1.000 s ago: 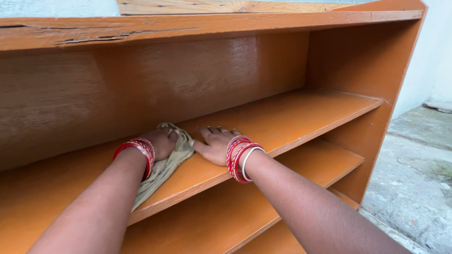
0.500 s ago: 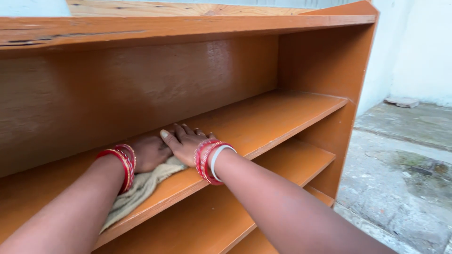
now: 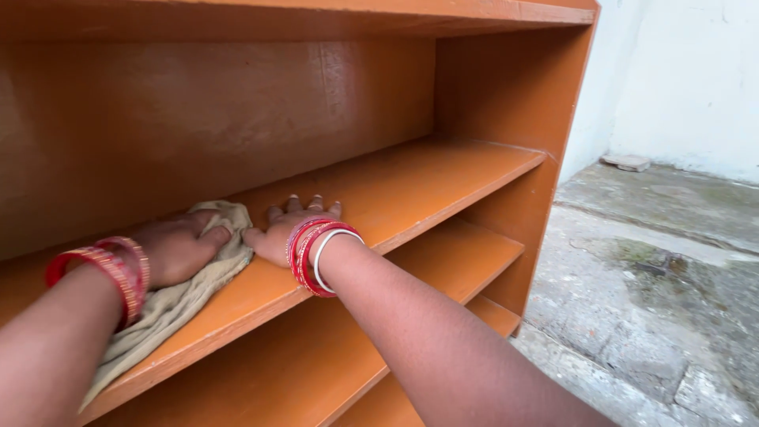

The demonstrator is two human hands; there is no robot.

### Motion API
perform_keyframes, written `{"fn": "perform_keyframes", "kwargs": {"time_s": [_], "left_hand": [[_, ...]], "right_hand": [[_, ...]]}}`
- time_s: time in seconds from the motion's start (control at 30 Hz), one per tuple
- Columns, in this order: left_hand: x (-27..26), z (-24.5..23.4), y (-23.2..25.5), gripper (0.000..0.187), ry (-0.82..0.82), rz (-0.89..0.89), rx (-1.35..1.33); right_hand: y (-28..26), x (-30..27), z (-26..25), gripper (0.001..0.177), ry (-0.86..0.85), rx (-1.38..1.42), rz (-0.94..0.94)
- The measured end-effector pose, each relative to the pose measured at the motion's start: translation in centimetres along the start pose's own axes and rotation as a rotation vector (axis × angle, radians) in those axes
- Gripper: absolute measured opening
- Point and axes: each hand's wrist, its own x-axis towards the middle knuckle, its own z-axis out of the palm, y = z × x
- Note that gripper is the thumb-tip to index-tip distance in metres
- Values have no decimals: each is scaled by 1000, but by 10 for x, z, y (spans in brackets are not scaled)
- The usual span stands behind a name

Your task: The person cleans the shelves of a wooden cabinet by wiping the surfaces with a cloth, moving a broom aside to reach the back.

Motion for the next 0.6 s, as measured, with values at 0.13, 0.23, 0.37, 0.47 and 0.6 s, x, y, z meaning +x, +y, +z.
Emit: {"fn": "perform_keyframes", "kwargs": {"time_s": [0.13, 0.23, 0.37, 0.47, 0.6], "left_hand": [[-14, -7, 10, 72, -54, 87, -118], [12, 5, -10, 67, -29, 251, -244], [31, 4, -18, 62, -25, 21, -95], [26, 1, -3, 56, 19, -44, 63], [13, 2, 6, 60, 31, 218, -131]], "right_hand": [[1, 6, 6, 78, 31, 9, -40], [2, 2, 4, 78, 23, 22, -51], [4, 2, 4, 77, 48, 46, -63], [6, 3, 5, 76, 65, 46, -69], [7, 0, 4, 75, 72, 68, -81]]}}
